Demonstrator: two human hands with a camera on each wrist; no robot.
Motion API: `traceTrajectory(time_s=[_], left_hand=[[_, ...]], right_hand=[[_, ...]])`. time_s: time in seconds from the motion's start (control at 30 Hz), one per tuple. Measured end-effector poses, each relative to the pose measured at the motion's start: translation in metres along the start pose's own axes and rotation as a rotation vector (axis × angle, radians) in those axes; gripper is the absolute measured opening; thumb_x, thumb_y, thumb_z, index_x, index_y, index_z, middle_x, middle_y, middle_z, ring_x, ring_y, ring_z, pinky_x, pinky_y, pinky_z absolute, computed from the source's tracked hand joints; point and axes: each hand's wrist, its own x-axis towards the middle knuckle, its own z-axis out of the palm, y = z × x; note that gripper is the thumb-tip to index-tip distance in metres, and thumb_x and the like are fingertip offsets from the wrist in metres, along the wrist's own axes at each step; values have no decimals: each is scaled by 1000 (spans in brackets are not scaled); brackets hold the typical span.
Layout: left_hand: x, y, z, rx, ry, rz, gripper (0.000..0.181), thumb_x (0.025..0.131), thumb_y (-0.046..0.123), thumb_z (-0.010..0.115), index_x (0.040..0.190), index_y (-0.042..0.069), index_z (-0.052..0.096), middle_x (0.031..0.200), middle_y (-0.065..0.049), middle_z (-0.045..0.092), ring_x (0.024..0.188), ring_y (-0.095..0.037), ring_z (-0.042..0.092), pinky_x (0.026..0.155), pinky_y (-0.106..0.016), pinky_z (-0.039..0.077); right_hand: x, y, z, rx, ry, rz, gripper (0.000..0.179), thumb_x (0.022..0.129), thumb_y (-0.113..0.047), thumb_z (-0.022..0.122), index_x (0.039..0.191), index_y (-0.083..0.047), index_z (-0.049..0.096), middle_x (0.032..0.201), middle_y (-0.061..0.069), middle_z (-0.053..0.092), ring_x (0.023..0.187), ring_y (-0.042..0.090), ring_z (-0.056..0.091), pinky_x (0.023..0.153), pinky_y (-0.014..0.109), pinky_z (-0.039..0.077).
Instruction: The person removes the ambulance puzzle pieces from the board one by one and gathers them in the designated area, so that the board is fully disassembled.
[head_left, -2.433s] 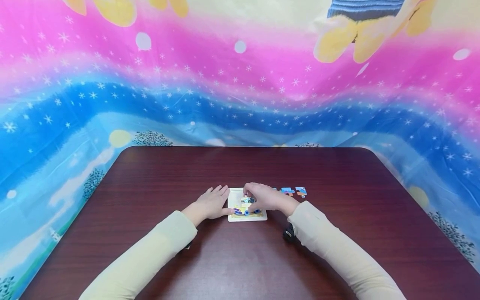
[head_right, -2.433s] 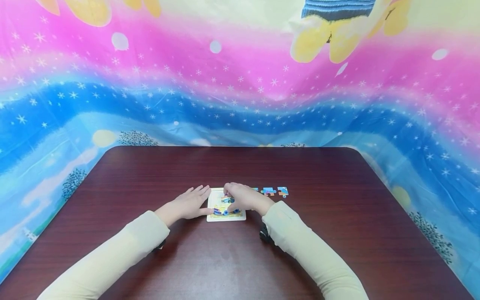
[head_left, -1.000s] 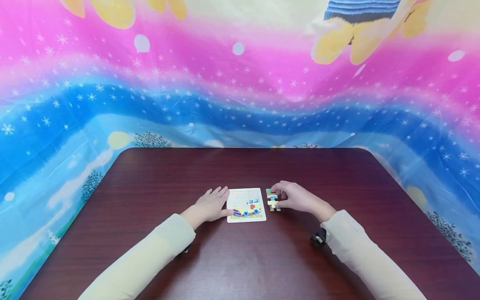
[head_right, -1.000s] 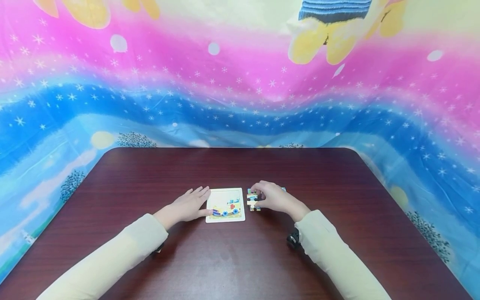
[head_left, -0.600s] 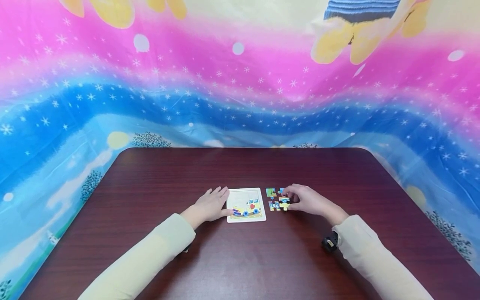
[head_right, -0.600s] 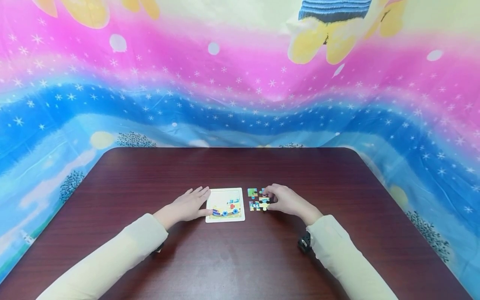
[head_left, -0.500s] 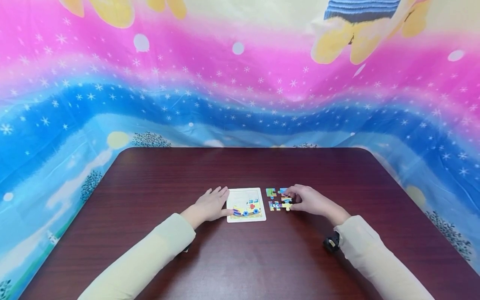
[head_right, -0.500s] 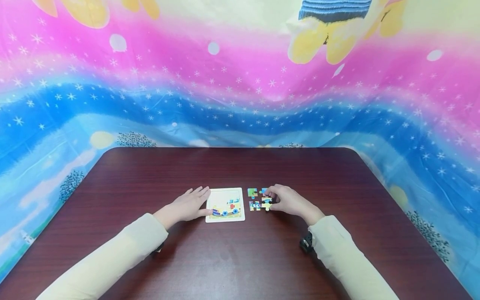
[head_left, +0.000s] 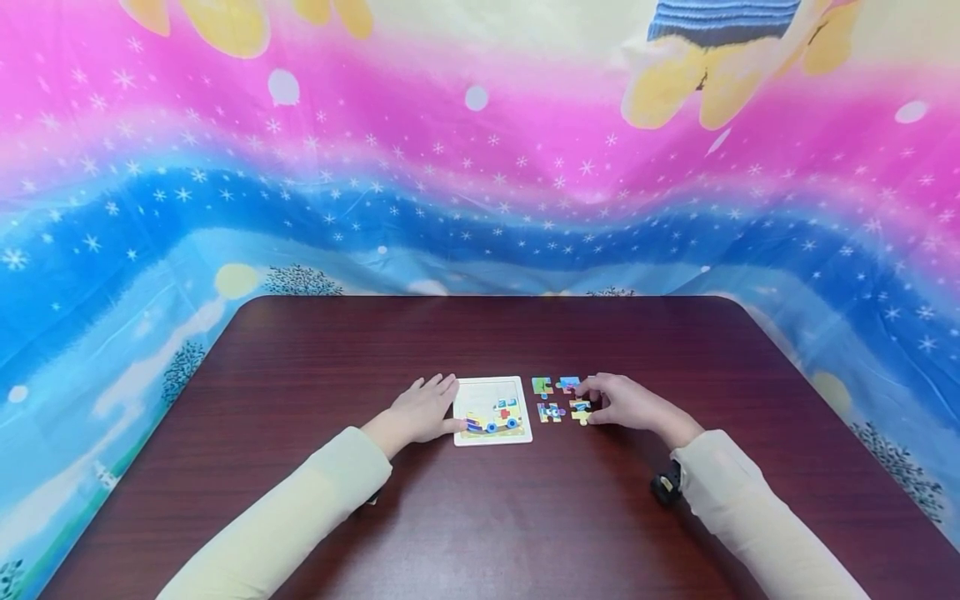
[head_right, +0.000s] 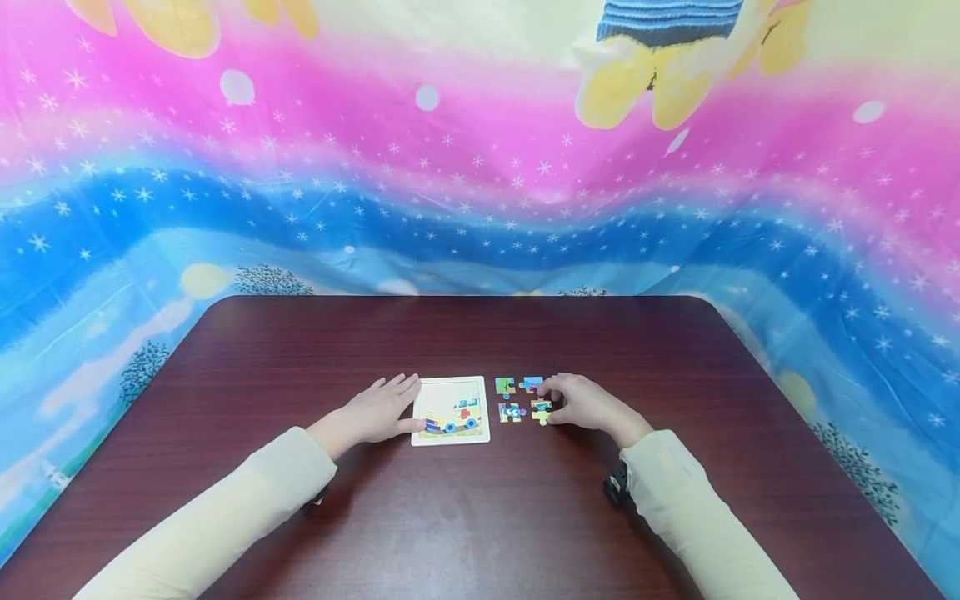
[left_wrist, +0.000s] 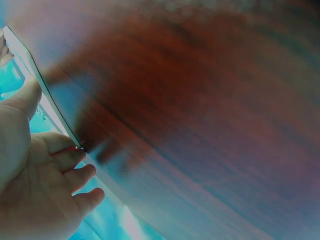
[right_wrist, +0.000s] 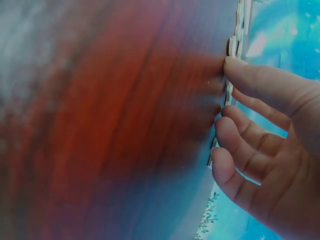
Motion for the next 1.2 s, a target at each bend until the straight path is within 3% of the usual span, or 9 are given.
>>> traceTrajectory(time_s=[0.93, 1.2], left_hand=[[2, -2, 2, -1, 3, 1, 74, 92, 49, 48, 144, 1, 28, 148, -11, 25, 136, -27, 19, 108, -44, 17], [-2, 0, -1, -13, 3, 9, 72, 92, 47, 49, 142, -1, 30, 148, -12, 26, 135, -28, 20, 108, -44, 17]], right_hand=[[0, -4, -2, 13, -32, 33, 36, 79, -7, 72, 114, -6, 62, 91, 6, 53, 64, 14, 48, 57, 29, 43], [4, -11, -6, 25, 11, 2, 37, 78, -5, 72, 113, -5, 62, 92, 6, 57, 67, 14, 51, 60, 28, 46]])
